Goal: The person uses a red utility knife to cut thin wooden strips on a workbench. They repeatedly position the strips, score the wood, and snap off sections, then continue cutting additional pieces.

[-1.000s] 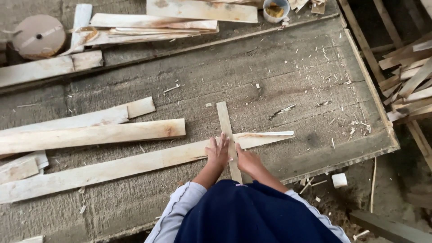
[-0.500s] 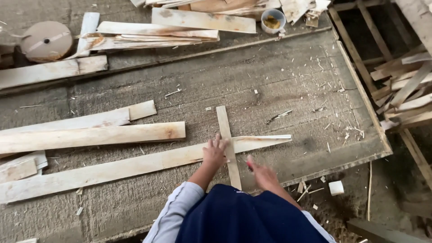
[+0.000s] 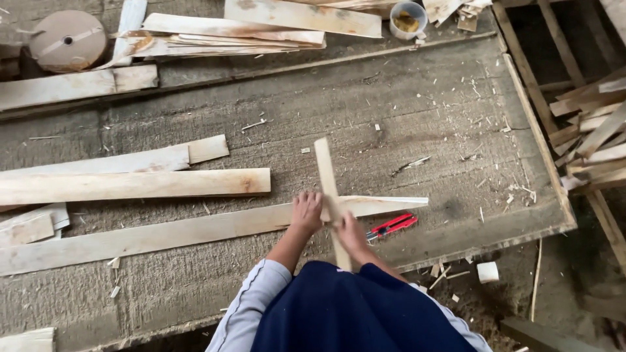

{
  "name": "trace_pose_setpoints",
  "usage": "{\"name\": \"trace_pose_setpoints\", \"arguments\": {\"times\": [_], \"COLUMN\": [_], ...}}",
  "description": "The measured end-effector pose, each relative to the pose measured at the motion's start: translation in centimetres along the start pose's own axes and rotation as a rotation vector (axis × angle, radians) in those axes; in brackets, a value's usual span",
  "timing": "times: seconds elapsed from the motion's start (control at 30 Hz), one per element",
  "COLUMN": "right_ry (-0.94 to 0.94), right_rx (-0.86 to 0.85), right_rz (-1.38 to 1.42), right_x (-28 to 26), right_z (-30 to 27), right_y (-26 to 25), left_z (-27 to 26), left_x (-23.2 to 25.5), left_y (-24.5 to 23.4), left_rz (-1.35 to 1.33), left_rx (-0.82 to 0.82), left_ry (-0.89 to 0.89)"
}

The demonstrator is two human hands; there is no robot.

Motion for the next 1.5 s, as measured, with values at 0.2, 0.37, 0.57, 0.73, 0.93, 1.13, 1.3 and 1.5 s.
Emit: {"name": "trace_pose_setpoints", "arguments": {"times": [0.2,0.37,0.57,0.73,0.93,1.13,1.3,1.5], "right_ry": [-0.358,-0.222,-0.275,-0.276,-0.254,-0.139,-0.217,-0.074], "right_rx": [0.426,0.331,0.172,0.006,-0.371,-0.366,-0.008,-0.032], "right_rz": [-0.275,-0.423,-0.446,-0.284,0.540,-0.131,-0.570,-0.536], "right_x": [0.2,-1.9,-5.0,-5.1,-7.7,-11.5,-7.2,-7.6], "right_z": [7.8,6.9,3.5,5.5,5.7,3.8,6.9,6.4], "right_y": [-8.0,-9.8,-10.7,-12.7,-15.1,-17.3,-10.6,-7.0], "left_z": [0.0,-0.7,-0.8,-3.9,-7.3,-6.2,-1.9,-1.2], "left_x": [-1.0,-1.1,-1.8,-0.7,-0.1,-1.7,-2.4,-2.9], "left_y": [1.1,-0.5,-1.5,-9.3,-15.6,-13.9,-7.7,-5.7], "left_rz": [-0.005,-0.103,-0.311,-0.448,-0.587,-0.368,-0.249,-0.189], "left_rx": [0.027,-0.012,0.026,0.072,0.134,0.041,0.063,-0.027], "left_ry": [0.029,0.038,0.025,0.023,0.003,-0.094,-0.135,-0.148]}}
Point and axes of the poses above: each hand's wrist, its own z-axis towards the middle knuckle, its own y-axis out of the palm, x = y × z, the point moved 2 cm from there along z, towards the middle knuckle, and after that the axes turned 1 degree about -x, right-handed, at the moved point
